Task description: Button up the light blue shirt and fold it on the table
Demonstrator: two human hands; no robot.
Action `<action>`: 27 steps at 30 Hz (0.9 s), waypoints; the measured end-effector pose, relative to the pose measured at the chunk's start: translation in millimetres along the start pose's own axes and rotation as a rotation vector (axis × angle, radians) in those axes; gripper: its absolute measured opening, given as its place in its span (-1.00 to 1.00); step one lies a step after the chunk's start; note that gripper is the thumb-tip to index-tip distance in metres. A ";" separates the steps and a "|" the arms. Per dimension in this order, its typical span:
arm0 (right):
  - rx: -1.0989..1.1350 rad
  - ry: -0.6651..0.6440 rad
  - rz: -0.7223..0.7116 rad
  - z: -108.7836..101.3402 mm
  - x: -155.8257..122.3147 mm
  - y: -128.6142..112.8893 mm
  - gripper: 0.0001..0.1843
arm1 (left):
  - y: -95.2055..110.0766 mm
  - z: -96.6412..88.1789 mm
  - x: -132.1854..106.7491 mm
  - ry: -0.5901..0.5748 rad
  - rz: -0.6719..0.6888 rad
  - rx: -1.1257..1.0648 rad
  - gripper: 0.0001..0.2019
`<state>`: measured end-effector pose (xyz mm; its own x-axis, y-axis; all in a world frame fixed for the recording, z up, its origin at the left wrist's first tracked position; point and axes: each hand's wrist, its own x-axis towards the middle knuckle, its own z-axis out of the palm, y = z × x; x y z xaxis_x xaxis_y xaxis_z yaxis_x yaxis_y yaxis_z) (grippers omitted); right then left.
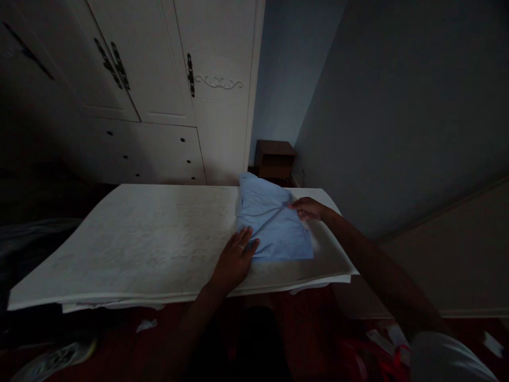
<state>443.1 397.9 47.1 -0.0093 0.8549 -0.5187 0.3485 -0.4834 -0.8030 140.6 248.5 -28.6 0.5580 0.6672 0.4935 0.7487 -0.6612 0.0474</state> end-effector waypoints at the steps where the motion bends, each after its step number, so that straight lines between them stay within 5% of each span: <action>1: -0.037 -0.027 0.008 -2.6 -8.9 2.4 -0.63 | -0.3 1.3 -0.7 0.008 -0.013 -0.022 -0.52; 8: -0.295 -0.117 0.020 -9.3 -59.1 43.6 -0.38 | -1.7 12.5 -5.6 0.027 -0.100 -0.162 -0.38; 18: -0.105 -0.103 -0.088 -22.3 -75.3 97.1 -0.35 | -14.3 8.0 -12.6 -0.084 -0.050 -0.190 -0.42; 24: -0.400 -0.227 -0.155 -37.2 -67.3 92.3 -0.42 | -15.7 -12.2 -2.7 -0.199 0.038 -0.159 -0.41; 27: -0.582 0.000 -0.356 -33.9 -50.7 70.5 -0.52 | -17.6 -24.7 9.7 -0.219 0.092 -0.184 -0.54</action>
<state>499.8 326.8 26.7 -0.2165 0.9431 -0.2525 0.7717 0.0069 -0.6359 124.0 258.1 -3.2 0.6993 0.6463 0.3053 0.6251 -0.7601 0.1774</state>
